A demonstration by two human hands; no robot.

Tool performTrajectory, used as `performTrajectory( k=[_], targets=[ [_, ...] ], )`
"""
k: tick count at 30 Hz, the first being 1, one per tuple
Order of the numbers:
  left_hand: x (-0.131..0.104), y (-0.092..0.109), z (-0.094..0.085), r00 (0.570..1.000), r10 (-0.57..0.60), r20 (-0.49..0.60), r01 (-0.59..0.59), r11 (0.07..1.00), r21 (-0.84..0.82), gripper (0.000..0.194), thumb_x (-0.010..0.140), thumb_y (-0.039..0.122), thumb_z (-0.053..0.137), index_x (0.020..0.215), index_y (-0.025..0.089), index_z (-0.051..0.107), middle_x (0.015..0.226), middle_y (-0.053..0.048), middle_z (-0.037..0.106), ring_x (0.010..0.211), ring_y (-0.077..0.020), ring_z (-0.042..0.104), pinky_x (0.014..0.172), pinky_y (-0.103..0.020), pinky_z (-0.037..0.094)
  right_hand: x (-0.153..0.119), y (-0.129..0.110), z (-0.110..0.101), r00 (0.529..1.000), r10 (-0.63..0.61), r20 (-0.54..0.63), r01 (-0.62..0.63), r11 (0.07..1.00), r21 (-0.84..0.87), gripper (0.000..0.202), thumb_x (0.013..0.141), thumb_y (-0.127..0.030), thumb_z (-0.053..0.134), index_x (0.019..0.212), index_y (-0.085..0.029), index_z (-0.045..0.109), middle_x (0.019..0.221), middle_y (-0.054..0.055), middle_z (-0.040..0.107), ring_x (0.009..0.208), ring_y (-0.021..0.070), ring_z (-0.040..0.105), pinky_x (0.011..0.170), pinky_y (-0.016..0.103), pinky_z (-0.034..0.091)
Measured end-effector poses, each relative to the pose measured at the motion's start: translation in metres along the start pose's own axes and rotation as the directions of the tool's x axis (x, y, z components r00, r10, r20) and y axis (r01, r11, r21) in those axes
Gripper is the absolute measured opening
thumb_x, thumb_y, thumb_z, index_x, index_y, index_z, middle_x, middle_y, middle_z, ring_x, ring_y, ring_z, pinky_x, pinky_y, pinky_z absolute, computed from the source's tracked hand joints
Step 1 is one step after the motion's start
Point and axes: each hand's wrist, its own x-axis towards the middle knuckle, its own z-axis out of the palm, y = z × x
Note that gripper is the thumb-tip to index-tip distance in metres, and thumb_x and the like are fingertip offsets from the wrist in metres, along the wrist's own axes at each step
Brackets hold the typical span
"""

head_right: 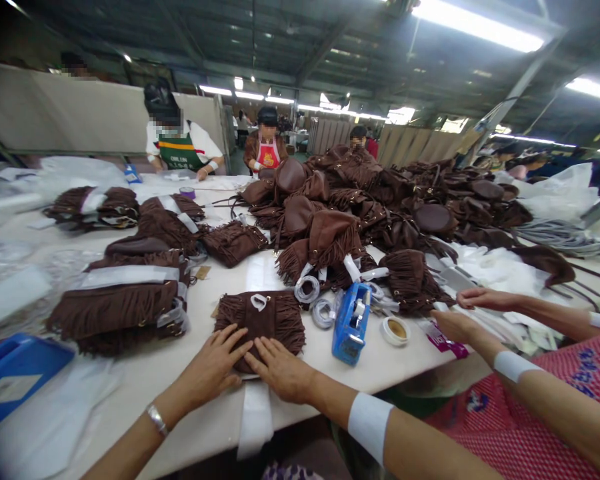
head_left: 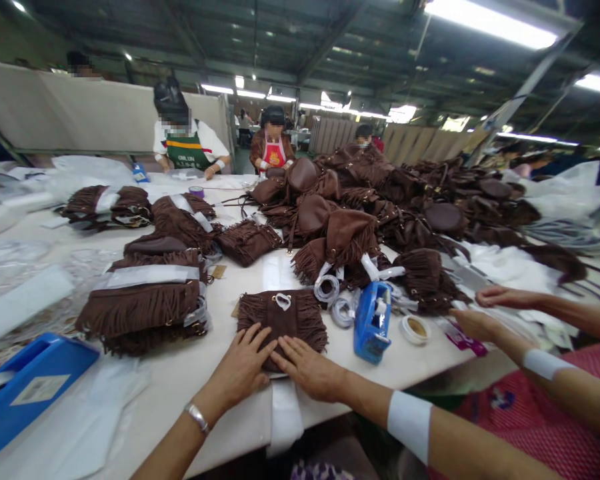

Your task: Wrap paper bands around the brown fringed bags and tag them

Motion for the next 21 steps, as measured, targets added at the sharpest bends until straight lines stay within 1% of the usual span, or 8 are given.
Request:
performTrajectory(
  k=[2,3,6,11,14,17,19,21],
  targets=[
    [0.007,-0.007,-0.002,0.999,0.017,0.033,-0.017,1.000,0.001,0.049,0.079,0.019,0.064,0.127,0.026,0.056,0.123,-0.009,0.063,0.116,-0.0257,0.055,0.098,-0.041,0.045,0.001,0.000,-0.001,1.000,0.021,-0.003,-0.021,1.000,0.006,0.075,0.086,-0.007,0.044,0.155,-0.008,0.015,0.158,0.027,0.014,0.149,0.0310,0.009,0.118,0.051,0.022],
    [0.008,-0.009,-0.002,0.999,0.011,0.032,-0.011,1.000,0.005,0.043,0.081,0.014,0.059,0.122,0.025,0.059,0.114,-0.008,0.066,0.108,-0.0233,0.058,0.093,-0.037,0.047,0.000,-0.001,-0.002,1.000,0.026,-0.004,-0.026,1.000,0.013,0.075,0.085,-0.006,0.044,0.155,-0.008,0.015,0.158,0.027,0.015,0.149,0.0306,0.010,0.118,0.051,0.022],
    [0.005,-0.007,0.002,1.000,-0.025,0.011,0.025,0.999,0.028,0.037,0.083,0.002,0.046,0.112,0.020,0.061,0.103,-0.007,0.065,0.097,-0.0206,0.058,0.086,-0.033,0.048,-0.001,0.000,-0.004,0.999,0.032,-0.014,-0.032,0.998,0.048,0.073,0.086,-0.006,0.042,0.154,-0.009,0.017,0.157,0.027,0.017,0.148,0.0306,0.012,0.118,0.050,0.023],
    [-0.010,-0.002,0.007,0.991,-0.115,-0.072,0.120,0.991,0.066,0.028,0.087,0.003,0.040,0.105,0.016,0.057,0.101,-0.008,0.060,0.097,-0.0219,0.056,0.089,-0.038,0.049,-0.003,0.002,-0.003,0.999,0.032,-0.037,-0.028,0.995,0.091,0.071,0.089,-0.008,0.041,0.155,-0.011,0.017,0.157,0.026,0.018,0.148,0.0311,0.012,0.117,0.050,0.023],
    [-0.022,-0.007,0.004,0.986,-0.137,-0.094,0.145,0.986,0.081,0.023,0.087,0.005,0.040,0.095,0.019,0.057,0.094,-0.006,0.059,0.090,-0.0208,0.055,0.085,-0.036,0.049,-0.004,0.002,0.001,0.998,0.029,-0.052,-0.024,0.995,0.094,0.070,0.090,-0.008,0.041,0.155,-0.013,0.017,0.158,0.025,0.015,0.148,0.0307,0.010,0.118,0.051,0.022],
    [-0.036,-0.019,-0.004,0.980,-0.170,-0.106,0.181,0.977,0.110,0.021,0.086,0.005,0.042,0.085,0.020,0.056,0.085,-0.004,0.059,0.081,-0.0209,0.056,0.077,-0.035,0.050,-0.005,0.003,0.004,0.998,0.029,-0.061,-0.023,0.995,0.097,0.070,0.091,-0.008,0.042,0.155,-0.014,0.016,0.159,0.025,0.013,0.148,0.0312,0.009,0.118,0.052,0.021],
    [-0.044,-0.023,-0.011,0.948,-0.254,-0.192,0.282,0.949,0.138,0.022,0.086,0.005,0.039,0.090,0.018,0.057,0.090,-0.008,0.061,0.085,-0.0233,0.057,0.079,-0.040,0.050,-0.005,0.003,0.005,0.998,0.026,-0.062,-0.019,0.995,0.099,0.071,0.090,-0.007,0.042,0.156,-0.015,0.015,0.159,0.025,0.012,0.148,0.0316,0.008,0.118,0.052,0.021],
    [-0.048,-0.018,-0.015,0.891,-0.314,-0.327,0.372,0.918,0.134,0.027,0.088,0.007,0.038,0.107,0.014,0.056,0.110,-0.015,0.062,0.103,-0.0273,0.058,0.092,-0.047,0.049,-0.006,0.003,0.006,0.997,0.018,-0.069,-0.012,0.995,0.096,0.073,0.089,-0.007,0.045,0.156,-0.015,0.014,0.158,0.025,0.011,0.148,0.0330,0.007,0.118,0.053,0.021]
  ],
)
